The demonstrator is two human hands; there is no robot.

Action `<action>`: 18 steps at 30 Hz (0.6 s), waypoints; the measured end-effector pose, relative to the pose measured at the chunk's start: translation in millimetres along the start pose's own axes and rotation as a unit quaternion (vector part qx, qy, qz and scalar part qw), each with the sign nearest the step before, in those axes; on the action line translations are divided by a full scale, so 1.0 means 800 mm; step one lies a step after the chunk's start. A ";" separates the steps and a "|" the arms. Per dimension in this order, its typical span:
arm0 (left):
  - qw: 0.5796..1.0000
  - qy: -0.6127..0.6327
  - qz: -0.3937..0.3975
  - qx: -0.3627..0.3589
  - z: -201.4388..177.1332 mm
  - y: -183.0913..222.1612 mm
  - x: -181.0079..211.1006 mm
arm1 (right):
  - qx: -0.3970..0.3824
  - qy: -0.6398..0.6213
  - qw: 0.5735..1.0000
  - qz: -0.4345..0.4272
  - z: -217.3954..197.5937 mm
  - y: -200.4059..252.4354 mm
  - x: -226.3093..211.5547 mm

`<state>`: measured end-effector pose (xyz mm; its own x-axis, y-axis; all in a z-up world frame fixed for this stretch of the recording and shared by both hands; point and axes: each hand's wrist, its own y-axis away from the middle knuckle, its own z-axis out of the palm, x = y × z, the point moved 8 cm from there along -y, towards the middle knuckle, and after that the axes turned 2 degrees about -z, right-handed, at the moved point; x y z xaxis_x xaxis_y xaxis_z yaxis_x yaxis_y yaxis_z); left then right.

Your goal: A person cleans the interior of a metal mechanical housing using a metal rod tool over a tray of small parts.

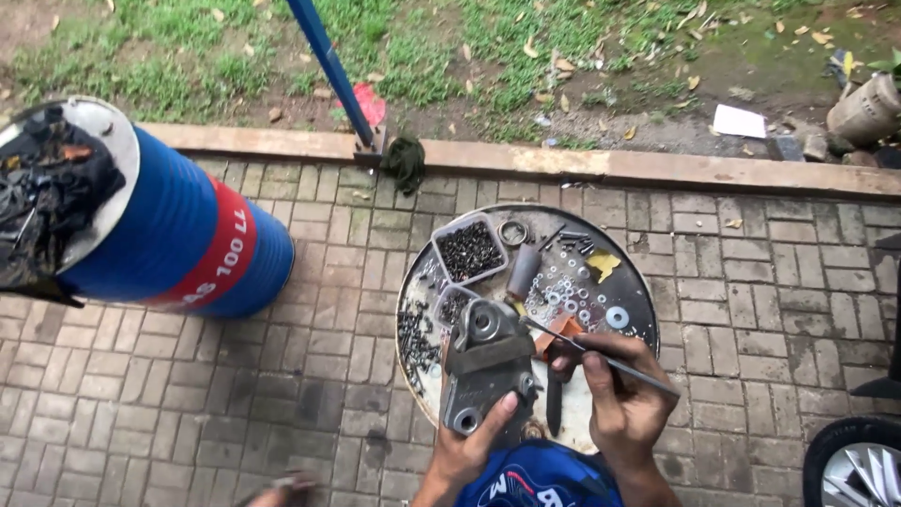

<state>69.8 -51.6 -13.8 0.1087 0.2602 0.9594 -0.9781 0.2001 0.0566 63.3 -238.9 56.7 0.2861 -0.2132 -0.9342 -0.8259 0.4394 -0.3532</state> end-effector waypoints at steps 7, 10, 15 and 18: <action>0.999 -0.041 -0.004 -0.001 0.003 0.000 0.005 | -0.021 0.020 0.996 -0.083 0.014 -0.001 -0.039; 0.998 -0.026 0.065 -0.010 0.014 -0.003 0.033 | -0.045 0.035 0.992 -0.111 0.022 -0.002 -0.052; 0.994 0.002 0.096 -0.055 0.030 0.002 0.042 | -0.106 0.092 0.975 -0.170 0.034 -0.001 -0.063; 0.992 0.024 0.099 -0.071 0.031 0.001 0.048 | -0.104 0.080 0.971 -0.199 0.030 -0.004 -0.056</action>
<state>68.4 -64.9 30.1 -0.0707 0.3516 0.9335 -0.9469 0.2705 -0.1736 64.7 -209.5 98.7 0.5365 -0.4707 -0.7005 -0.7512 0.1118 -0.6505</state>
